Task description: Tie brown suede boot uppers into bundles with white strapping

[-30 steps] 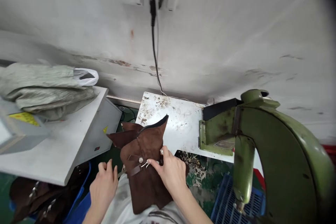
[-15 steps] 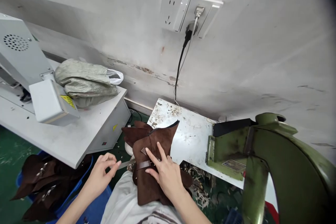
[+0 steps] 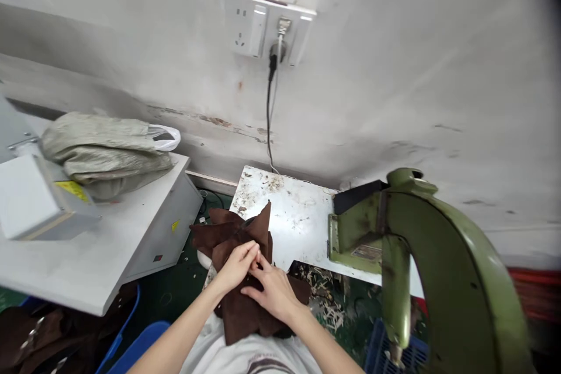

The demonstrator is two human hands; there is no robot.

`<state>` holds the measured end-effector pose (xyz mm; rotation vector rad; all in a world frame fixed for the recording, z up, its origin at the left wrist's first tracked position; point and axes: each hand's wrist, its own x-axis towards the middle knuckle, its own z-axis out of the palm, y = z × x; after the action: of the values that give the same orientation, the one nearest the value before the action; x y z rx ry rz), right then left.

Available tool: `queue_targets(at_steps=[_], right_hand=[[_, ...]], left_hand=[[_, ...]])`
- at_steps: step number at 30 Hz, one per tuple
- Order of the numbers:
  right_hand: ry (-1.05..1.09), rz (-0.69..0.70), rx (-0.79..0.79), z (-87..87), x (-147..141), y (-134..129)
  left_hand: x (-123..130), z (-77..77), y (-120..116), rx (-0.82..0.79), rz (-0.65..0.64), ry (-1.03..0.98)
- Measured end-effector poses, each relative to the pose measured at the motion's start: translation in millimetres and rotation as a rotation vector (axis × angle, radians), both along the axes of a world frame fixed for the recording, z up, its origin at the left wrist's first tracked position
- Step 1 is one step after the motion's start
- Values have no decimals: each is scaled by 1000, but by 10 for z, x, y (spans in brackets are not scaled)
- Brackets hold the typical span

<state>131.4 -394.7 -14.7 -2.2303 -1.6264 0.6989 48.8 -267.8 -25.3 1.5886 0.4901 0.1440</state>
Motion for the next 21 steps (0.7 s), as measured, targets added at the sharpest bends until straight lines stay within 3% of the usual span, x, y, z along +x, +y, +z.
queue_targets(at_steps=[3,5,7,8,10,14,16,19,21], right_hand=[[37,-318,94,98,112,-291],[-88,-502,-80,203,155,-427],[-188,-530,-278,342,184,-468],[-206,-509,-313,422,193,-449],[-202,-430,-234,586,184,-347],[-161,-54,-74,822,37,-126],[-134,59,-41,876,-32,-136],[61,120,72,918,34,-290],[196,49,142,922,196,-377]], left_hand=[[37,-72,-32,89,-46,-8],[7,-29,-57,180,-127,-43],[-25,20,-91,239,-171,-60],[-34,32,-110,258,-183,-61],[-35,20,-152,290,-213,-81],[22,-94,-235,281,-243,-132],[51,-125,-263,234,-219,-117],[68,-85,-263,213,-215,-94],[61,-45,-234,250,-249,-90]])
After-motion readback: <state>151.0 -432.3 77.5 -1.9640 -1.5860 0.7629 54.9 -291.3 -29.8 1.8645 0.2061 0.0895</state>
